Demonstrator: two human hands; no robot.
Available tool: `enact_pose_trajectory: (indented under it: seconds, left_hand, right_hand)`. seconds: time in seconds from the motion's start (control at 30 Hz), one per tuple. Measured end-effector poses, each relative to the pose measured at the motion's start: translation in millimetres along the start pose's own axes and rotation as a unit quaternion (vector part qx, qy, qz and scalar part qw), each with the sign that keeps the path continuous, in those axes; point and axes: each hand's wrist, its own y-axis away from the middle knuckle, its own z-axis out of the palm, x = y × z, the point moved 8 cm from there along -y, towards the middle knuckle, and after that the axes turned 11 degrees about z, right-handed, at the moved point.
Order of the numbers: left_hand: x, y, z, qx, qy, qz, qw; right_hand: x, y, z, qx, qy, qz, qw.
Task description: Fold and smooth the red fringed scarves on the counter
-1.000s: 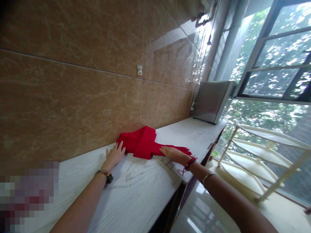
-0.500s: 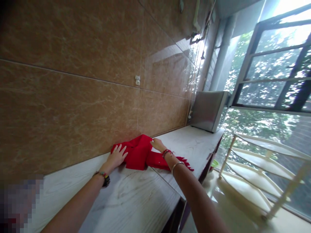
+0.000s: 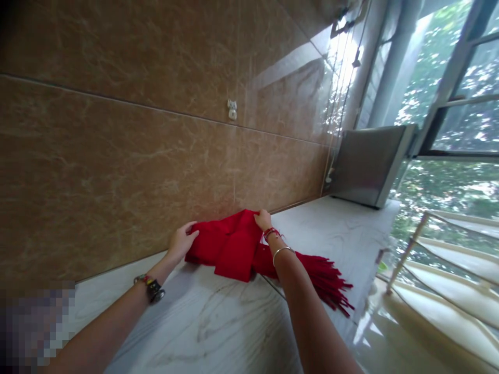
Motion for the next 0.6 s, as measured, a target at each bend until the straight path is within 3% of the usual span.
enact_pose_trajectory:
  seconds: [0.17,0.33,0.47,0.6]
  left_hand:
    - [-12,0,15.2,-0.006,0.007,-0.043,0.999]
    - [-7,2,13.8,-0.023,-0.025,-0.045,0.998]
    - [4,14,4.2,-0.007,-0.060,-0.030,0.998]
    - [19,31,4.1,-0.026,-0.128,0.064,0.989]
  right_hand:
    - [17,-9,19,0.005,0.044,0.031,0.999]
    - [24,2,33,0.009,0.063,0.022,0.998]
    - [11,5,22,0.032,0.065,-0.013,0.997]
    - [-18,19,23,0.010,0.070,-0.110,0.991]
